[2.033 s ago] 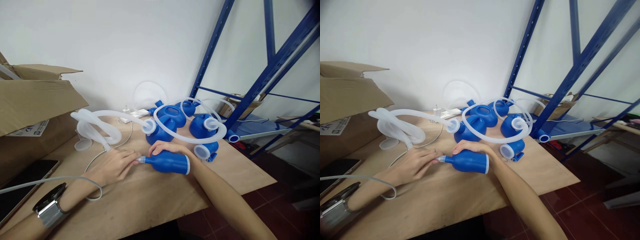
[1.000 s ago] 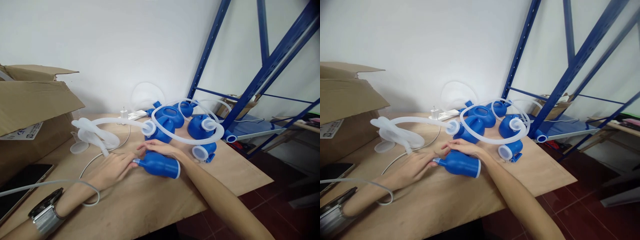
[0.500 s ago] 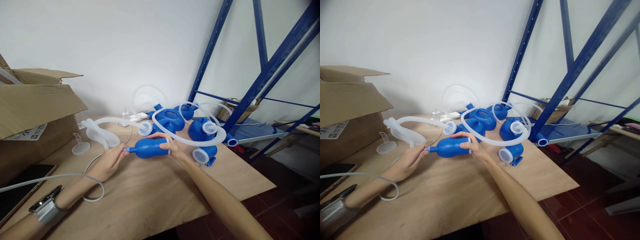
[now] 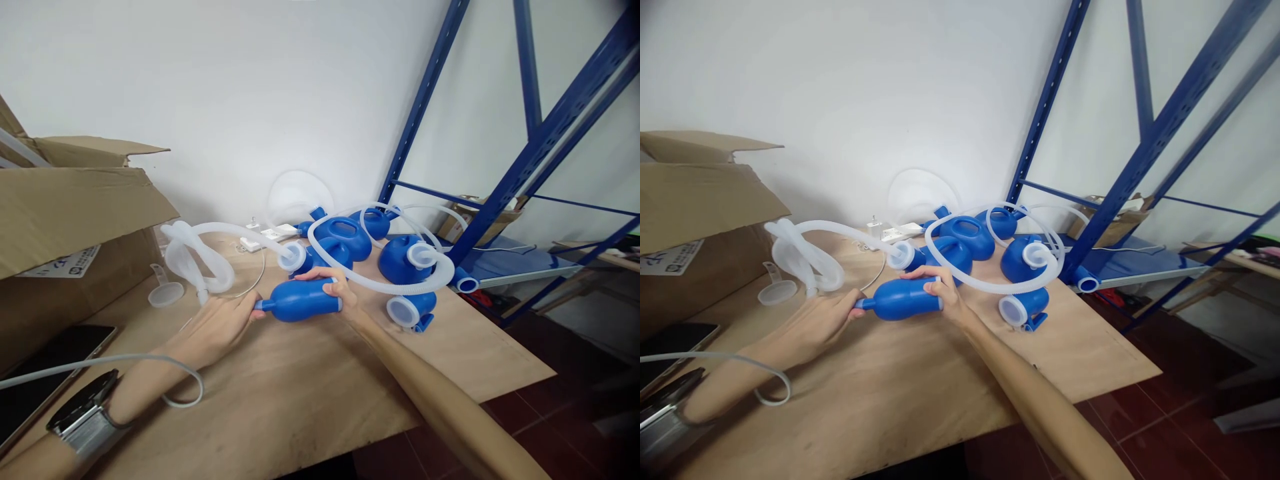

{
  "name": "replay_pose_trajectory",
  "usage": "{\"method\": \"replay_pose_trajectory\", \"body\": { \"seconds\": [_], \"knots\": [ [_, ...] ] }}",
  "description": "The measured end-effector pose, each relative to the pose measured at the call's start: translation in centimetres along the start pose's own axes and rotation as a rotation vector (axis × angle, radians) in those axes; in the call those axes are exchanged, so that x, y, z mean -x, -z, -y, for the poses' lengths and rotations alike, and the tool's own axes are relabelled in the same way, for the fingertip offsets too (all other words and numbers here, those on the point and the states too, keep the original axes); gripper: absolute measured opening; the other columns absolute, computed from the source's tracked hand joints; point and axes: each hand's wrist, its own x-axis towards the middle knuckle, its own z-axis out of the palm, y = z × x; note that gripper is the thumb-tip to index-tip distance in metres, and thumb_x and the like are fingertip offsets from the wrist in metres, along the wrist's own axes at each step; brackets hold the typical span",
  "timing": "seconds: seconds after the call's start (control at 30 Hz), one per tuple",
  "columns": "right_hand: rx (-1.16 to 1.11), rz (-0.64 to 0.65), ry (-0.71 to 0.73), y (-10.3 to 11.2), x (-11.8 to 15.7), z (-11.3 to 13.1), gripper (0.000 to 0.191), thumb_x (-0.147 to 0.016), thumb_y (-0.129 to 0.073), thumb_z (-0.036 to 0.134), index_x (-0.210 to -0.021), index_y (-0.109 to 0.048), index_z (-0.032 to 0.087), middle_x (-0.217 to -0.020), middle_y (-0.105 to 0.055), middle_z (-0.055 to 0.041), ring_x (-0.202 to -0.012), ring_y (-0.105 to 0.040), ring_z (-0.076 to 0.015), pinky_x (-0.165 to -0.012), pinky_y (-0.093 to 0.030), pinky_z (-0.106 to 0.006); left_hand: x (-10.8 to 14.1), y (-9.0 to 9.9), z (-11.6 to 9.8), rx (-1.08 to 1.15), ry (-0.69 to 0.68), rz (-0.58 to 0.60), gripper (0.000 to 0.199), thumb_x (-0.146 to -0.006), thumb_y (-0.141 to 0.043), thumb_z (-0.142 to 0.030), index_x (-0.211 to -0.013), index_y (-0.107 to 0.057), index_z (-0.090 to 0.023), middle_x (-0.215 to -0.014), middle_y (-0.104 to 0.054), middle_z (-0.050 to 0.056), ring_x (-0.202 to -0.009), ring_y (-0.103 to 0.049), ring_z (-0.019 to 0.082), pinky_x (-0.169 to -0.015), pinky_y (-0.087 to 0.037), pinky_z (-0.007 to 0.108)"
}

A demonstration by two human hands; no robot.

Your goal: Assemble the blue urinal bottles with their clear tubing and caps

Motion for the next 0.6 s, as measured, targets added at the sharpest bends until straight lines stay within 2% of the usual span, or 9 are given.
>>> {"method": "replay_pose_trajectory", "body": {
  "seconds": [0.13, 0.23, 0.3, 0.4, 0.5, 0.57, 0.6],
  "knots": [
    [0.025, -0.027, -0.003, -0.2, 0.1, -0.1, 0.044, -0.072, -0.060, 0.046, -0.099, -0.081, 0.018, -0.115, -0.078, -0.0128, -0.122, -0.063, -0.0403, -0.102, -0.048, -0.049, -0.1, 0.5, -0.6, 0.003, 0.051, 0.060, 0.049, -0.108, -0.024, -0.053, -0.092, -0.058, -0.022, -0.078, -0.071, 0.006, -0.061, -0.062, 0.023, -0.056, -0.034, 0.033],
    [0.050, -0.003, 0.021, -0.1, -0.2, -0.1, 0.044, -0.073, -0.058, 0.044, -0.100, -0.081, 0.018, -0.113, -0.078, -0.0119, -0.116, -0.066, -0.0383, -0.103, -0.047, -0.049, 0.0, 0.6, -1.0, 0.027, 0.067, 0.081, 0.045, -0.109, -0.026, -0.052, -0.099, -0.058, -0.022, -0.083, -0.072, 0.006, -0.067, -0.065, 0.025, -0.059, -0.036, 0.033],
    [0.053, 0.042, 0.036, 0.2, -0.7, -0.1, 0.043, -0.073, -0.059, 0.045, -0.098, -0.081, 0.017, -0.110, -0.079, -0.0119, -0.113, -0.067, -0.0376, -0.105, -0.046, -0.049, -0.2, 0.6, -1.4, 0.079, 0.058, 0.069, 0.043, -0.108, -0.027, -0.051, -0.100, -0.057, -0.022, -0.082, -0.071, 0.005, -0.067, -0.064, 0.024, -0.061, -0.038, 0.033],
    [-0.021, 0.064, 0.023, 1.0, -1.4, -0.1, 0.047, -0.078, -0.063, 0.053, -0.104, -0.078, 0.017, -0.111, -0.077, -0.0124, -0.114, -0.067, -0.0370, -0.106, -0.046, -0.050, -0.6, 0.6, -2.2, 0.187, 0.072, -0.017, 0.042, -0.107, -0.026, -0.049, -0.088, -0.053, -0.023, -0.078, -0.067, 0.003, -0.066, -0.061, 0.022, -0.061, -0.040, 0.033],
    [-0.161, 0.176, -0.051, 2.0, -1.4, 0.3, 0.073, -0.077, -0.066, 0.076, -0.124, -0.068, 0.020, -0.122, -0.073, -0.0145, -0.119, -0.066, -0.0376, -0.105, -0.048, -0.053, -0.8, 0.6, -2.5, 0.303, 0.097, -0.123, 0.041, -0.106, -0.029, -0.050, -0.087, -0.054, -0.022, -0.078, -0.067, 0.002, -0.066, -0.061, 0.021, -0.062, -0.042, 0.033],
    [-0.214, 0.321, -0.104, 2.5, -1.1, 0.6, 0.097, -0.063, -0.075, 0.085, -0.136, -0.057, 0.023, -0.134, -0.067, -0.0168, -0.124, -0.064, -0.0387, -0.106, -0.047, -0.054, -0.7, 0.4, -2.3, 0.371, 0.116, -0.171, 0.037, -0.104, -0.036, -0.051, -0.096, -0.058, -0.022, -0.084, -0.070, 0.003, -0.071, -0.064, 0.022, -0.066, -0.046, 0.034],
    [-0.224, 0.381, -0.121, 2.7, -1.0, 0.7, 0.107, -0.055, -0.082, 0.082, -0.141, -0.051, 0.026, -0.139, -0.064, -0.0171, -0.127, -0.062, -0.0386, -0.108, -0.046, -0.054, -0.6, 0.4, -2.2, 0.398, 0.131, -0.197, 0.036, -0.103, -0.040, -0.052, -0.100, -0.059, -0.022, -0.089, -0.072, 0.004, -0.076, -0.066, 0.022, -0.068, -0.048, 0.035]
  ]
}}
